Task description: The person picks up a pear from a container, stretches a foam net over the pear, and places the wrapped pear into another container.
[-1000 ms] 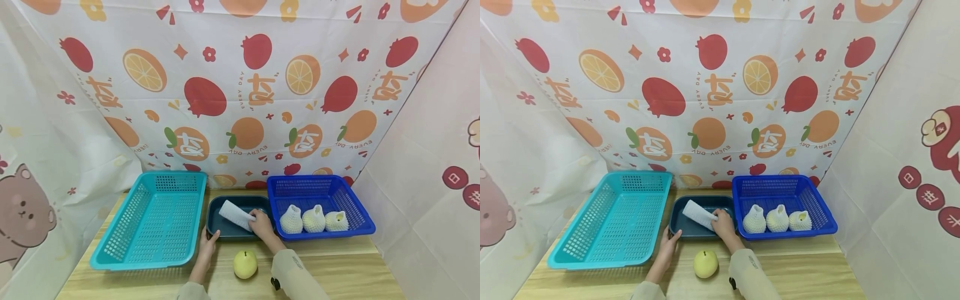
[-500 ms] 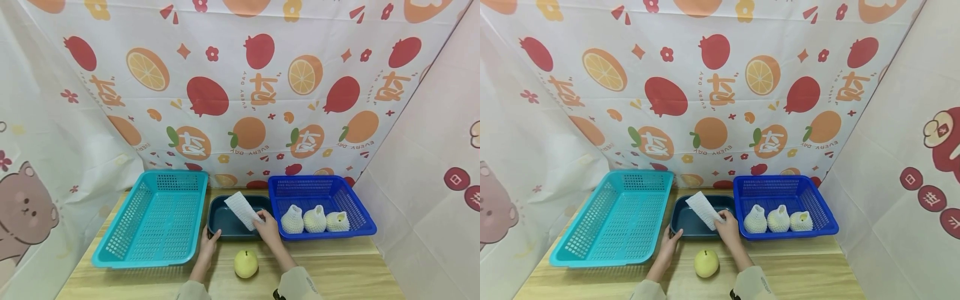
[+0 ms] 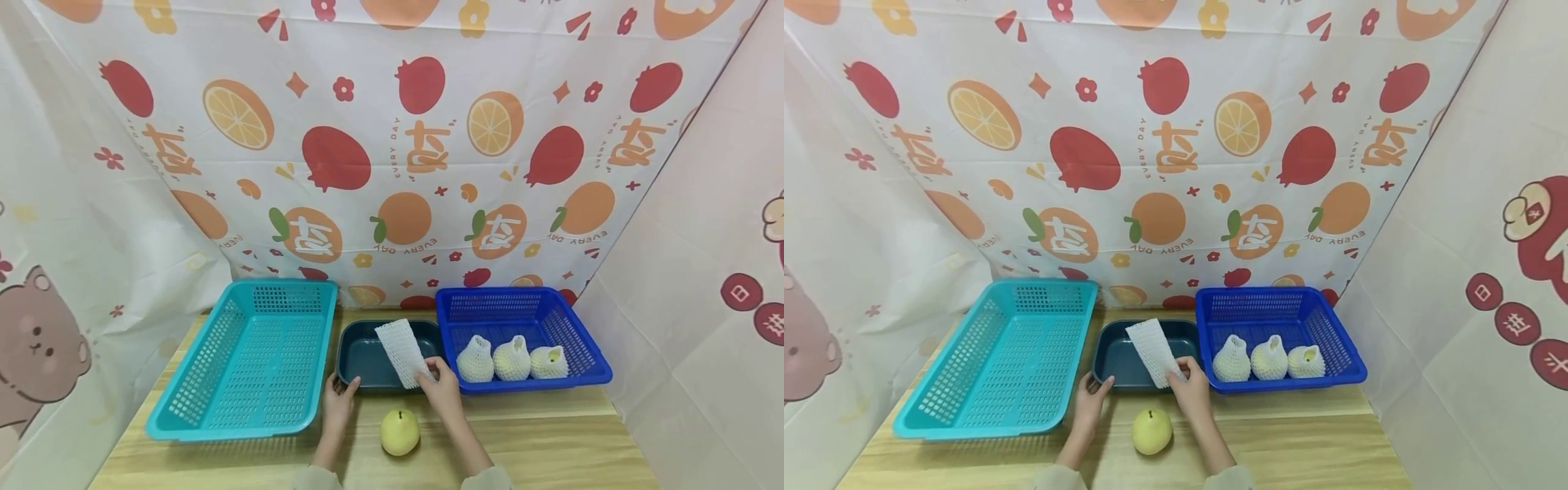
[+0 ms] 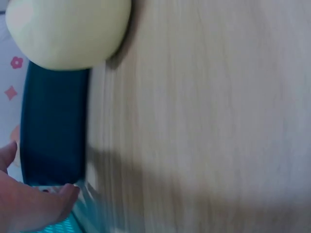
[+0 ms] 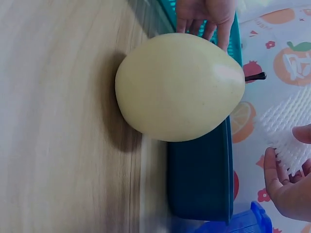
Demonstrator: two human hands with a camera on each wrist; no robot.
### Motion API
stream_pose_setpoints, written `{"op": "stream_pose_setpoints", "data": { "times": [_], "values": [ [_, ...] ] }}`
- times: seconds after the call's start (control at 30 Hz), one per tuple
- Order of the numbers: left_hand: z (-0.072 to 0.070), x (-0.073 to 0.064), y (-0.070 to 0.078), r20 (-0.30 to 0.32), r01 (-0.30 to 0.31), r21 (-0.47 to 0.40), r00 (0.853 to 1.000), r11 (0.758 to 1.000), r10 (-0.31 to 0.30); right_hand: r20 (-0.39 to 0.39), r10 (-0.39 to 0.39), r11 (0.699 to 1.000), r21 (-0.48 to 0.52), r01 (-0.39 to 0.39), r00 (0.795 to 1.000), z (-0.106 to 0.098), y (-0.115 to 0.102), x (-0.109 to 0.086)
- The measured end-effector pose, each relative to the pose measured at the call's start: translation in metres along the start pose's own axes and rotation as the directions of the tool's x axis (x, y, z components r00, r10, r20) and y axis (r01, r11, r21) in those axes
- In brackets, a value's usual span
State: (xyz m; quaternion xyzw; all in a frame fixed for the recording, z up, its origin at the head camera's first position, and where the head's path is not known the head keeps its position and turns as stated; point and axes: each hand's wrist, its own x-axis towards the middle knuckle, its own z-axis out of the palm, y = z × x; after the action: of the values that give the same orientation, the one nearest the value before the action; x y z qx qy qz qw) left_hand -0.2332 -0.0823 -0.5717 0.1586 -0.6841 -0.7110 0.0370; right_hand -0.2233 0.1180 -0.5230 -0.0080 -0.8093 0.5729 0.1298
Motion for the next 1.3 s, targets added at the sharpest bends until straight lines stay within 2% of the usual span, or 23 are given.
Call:
{"op": "stream_pose_setpoints", "data": {
  "times": [0.13, 0.23, 0.4, 0.47, 0.53, 0.6, 0.67, 0.77, 0.87, 0.93, 1.03, 1.2, 1.3],
  "values": [
    [-0.001, -0.013, 0.007, -0.072, 0.022, -0.010, 0.997, 1.000, -0.022, 0.015, 0.014, 0.999, 0.032, -0.014, 1.000, -0.001, -0.002, -0.005],
    [-0.002, -0.023, 0.012, -0.074, 0.023, 0.016, 0.997, 1.000, -0.022, 0.034, 0.041, 0.996, 0.074, -0.044, 0.999, -0.003, -0.008, -0.009],
    [-0.001, -0.034, 0.021, 0.013, -0.003, 0.118, 1.000, 0.993, 0.002, 0.076, 0.050, 0.987, 0.147, -0.061, 0.996, -0.010, -0.038, -0.018],
    [0.000, -0.038, 0.026, 0.064, -0.025, 0.113, 0.998, 0.993, 0.018, 0.090, 0.060, 0.984, 0.160, -0.074, 0.994, -0.013, -0.051, -0.022],
    [0.002, -0.042, 0.033, 0.144, -0.041, 0.090, 0.989, 0.995, 0.028, 0.102, 0.085, 0.980, 0.172, -0.102, 0.991, -0.014, -0.058, -0.024],
    [0.005, -0.047, 0.041, 0.262, -0.043, 0.052, 0.965, 0.998, 0.028, 0.113, 0.092, 0.977, 0.182, -0.111, 0.989, -0.014, -0.063, -0.025],
    [0.007, -0.051, 0.047, 0.383, -0.032, 0.034, 0.923, 0.999, 0.016, 0.135, 0.082, 0.973, 0.203, -0.108, 0.987, -0.015, -0.065, -0.027],
    [0.011, -0.056, 0.056, 0.514, -0.022, 0.050, 0.858, 0.999, -0.007, 0.192, 0.064, 0.961, 0.253, -0.113, 0.979, -0.015, -0.066, -0.028],
    [0.012, -0.059, 0.060, 0.574, -0.026, 0.065, 0.819, 0.998, -0.016, 0.245, 0.022, 0.946, 0.310, -0.100, 0.969, -0.015, -0.062, -0.029],
    [0.013, -0.060, 0.063, 0.589, -0.026, 0.056, 0.808, 0.998, -0.012, 0.273, -0.013, 0.940, 0.330, -0.081, 0.962, -0.016, -0.062, -0.030],
    [0.013, -0.062, 0.063, 0.576, -0.027, 0.050, 0.817, 0.998, -0.007, 0.308, -0.059, 0.950, 0.311, -0.042, 0.950, -0.018, -0.062, -0.033],
    [0.013, -0.065, 0.060, 0.527, -0.033, 0.041, 0.850, 0.999, 0.006, 0.346, -0.101, 0.979, 0.202, 0.031, 0.933, -0.019, -0.061, -0.035],
    [0.014, -0.065, 0.059, 0.499, -0.026, 0.011, 0.866, 1.000, 0.017, 0.360, -0.104, 0.986, 0.163, 0.047, 0.927, -0.017, -0.049, -0.035]
  ]
}}
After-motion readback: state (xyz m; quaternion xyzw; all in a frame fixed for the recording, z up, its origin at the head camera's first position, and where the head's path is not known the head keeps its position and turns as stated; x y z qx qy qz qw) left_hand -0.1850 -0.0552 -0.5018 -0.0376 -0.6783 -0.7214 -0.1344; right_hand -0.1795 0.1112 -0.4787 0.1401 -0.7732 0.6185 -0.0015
